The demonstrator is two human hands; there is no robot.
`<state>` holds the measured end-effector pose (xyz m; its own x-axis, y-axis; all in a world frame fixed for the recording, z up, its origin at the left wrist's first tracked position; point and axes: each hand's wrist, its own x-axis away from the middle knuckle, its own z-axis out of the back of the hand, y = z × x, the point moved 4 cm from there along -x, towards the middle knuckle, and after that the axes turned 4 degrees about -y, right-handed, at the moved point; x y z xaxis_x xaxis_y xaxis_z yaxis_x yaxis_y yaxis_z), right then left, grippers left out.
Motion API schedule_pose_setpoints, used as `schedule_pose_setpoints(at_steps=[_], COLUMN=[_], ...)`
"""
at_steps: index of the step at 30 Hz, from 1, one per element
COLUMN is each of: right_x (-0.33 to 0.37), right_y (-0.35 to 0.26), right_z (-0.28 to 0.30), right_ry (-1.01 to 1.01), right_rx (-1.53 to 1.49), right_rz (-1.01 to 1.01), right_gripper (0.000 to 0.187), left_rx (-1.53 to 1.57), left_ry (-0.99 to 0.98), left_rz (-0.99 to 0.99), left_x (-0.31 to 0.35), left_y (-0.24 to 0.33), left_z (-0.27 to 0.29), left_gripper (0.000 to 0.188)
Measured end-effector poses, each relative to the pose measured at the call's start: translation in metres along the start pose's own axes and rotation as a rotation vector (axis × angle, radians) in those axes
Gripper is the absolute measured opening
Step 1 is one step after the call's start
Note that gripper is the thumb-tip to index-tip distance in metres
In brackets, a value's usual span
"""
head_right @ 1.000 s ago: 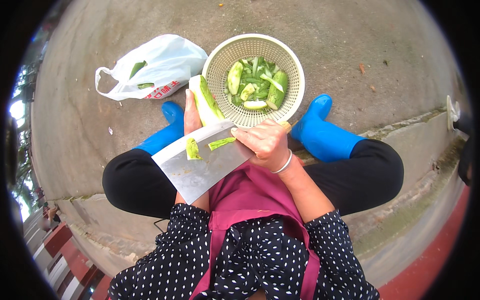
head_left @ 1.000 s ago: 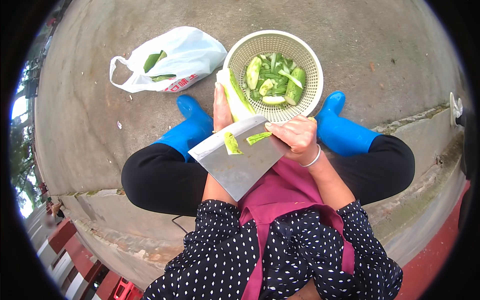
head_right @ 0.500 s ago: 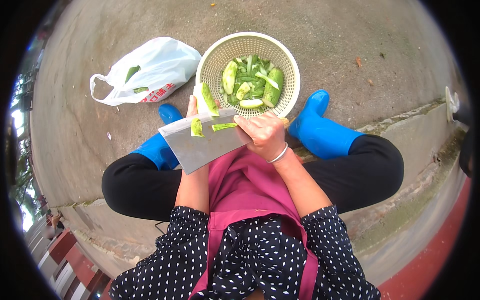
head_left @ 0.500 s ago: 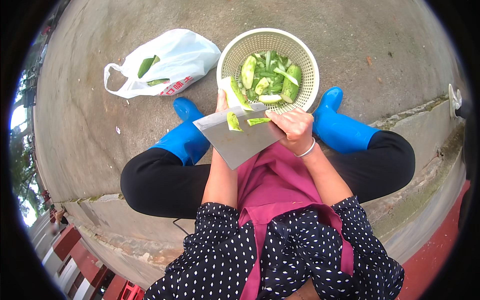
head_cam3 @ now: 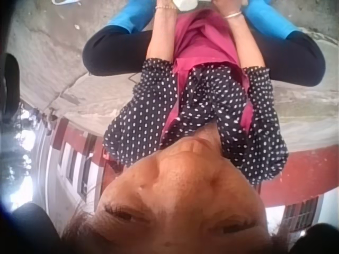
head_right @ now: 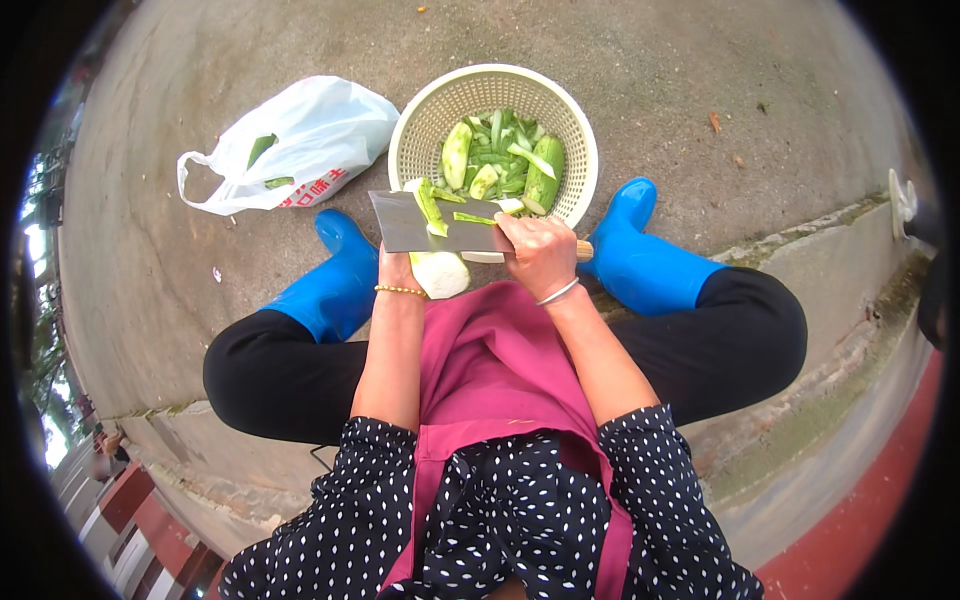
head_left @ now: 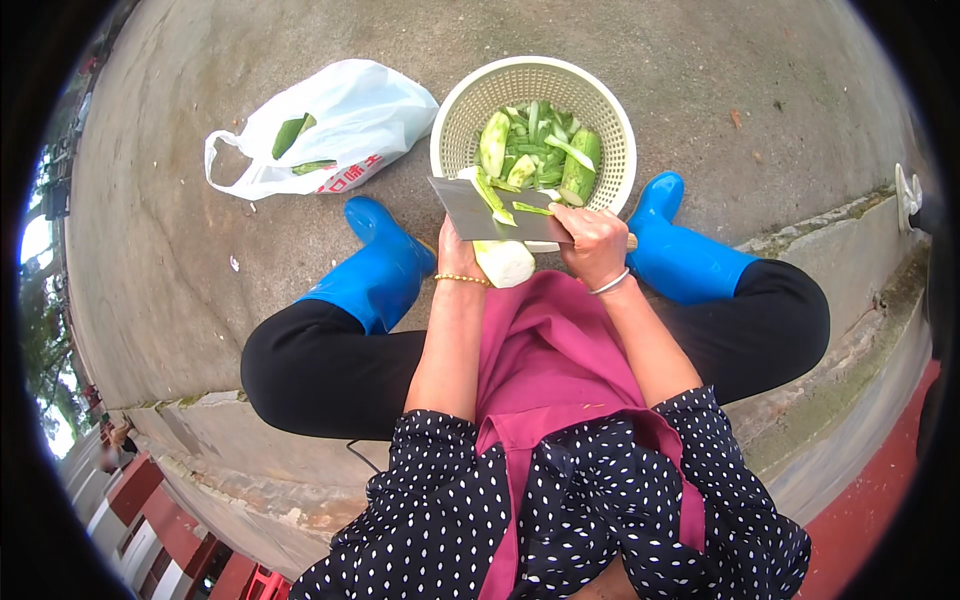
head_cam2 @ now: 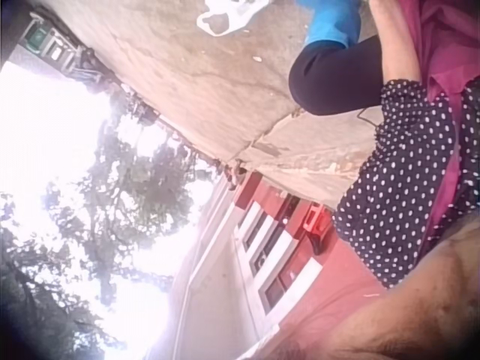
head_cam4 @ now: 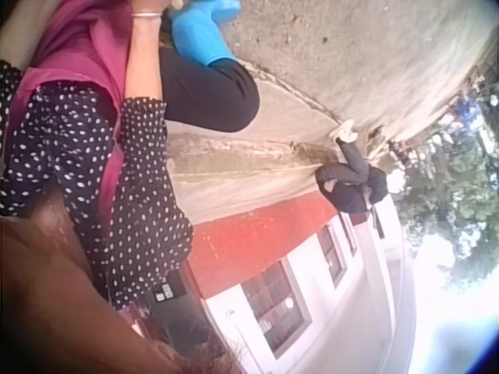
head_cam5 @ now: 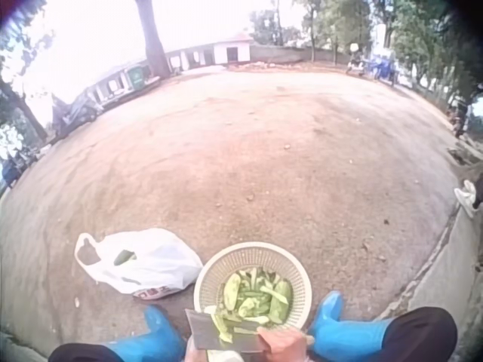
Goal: The person sits on the ground and slices green vegetables using a cleaver, placing the cut pieces into a white colander. The person handles the vegetables one at a time and continues slicing throughout the clip.
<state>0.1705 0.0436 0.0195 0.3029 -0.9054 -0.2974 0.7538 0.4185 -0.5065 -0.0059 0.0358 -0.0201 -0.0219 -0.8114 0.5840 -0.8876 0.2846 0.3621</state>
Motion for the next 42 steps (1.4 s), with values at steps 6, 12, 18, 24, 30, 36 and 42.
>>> schedule_pose_setpoints(at_steps=[6, 12, 18, 24, 30, 36, 42], right_x=[0.003, 0.001, -0.016, -0.01, -0.001, -0.022, -0.019], right_y=[0.01, 0.022, -0.013, 0.001, 0.03, -0.044, -0.068], right_z=[-0.005, 0.004, 0.023, 0.005, 0.007, 0.061, 0.063], right_ry=[-0.224, -0.176, 0.019, 0.067, -0.191, -0.026, -0.027], right_rx=[-0.509, -0.581, -0.089, 0.008, -0.228, -0.29, -0.277], right_rz=[-0.494, -0.686, -0.019, -0.076, -0.653, 0.165, 0.344], right_gripper=[0.017, 0.015, 0.01, 0.01, 0.01, 0.023, 0.031], left_rx=[0.234, 0.071, 0.037, 0.082, 0.043, -0.071, 0.033], left_ry=[0.016, -0.002, -0.178, -0.184, -0.1, 0.069, 0.008], left_rz=[0.257, 0.273, 0.19, 0.269, 0.209, 0.068, 0.043], left_x=[-0.009, -0.014, -0.008, -0.009, -0.002, -0.011, -0.03], left_y=[0.001, 0.0, -0.003, -0.002, 0.016, 0.03, 0.034], left_z=[-0.001, 0.014, -0.002, -0.003, -0.027, -0.018, 0.019], left_gripper=[0.042, 0.046, 0.043, 0.046, 0.052, 0.057, 0.062])
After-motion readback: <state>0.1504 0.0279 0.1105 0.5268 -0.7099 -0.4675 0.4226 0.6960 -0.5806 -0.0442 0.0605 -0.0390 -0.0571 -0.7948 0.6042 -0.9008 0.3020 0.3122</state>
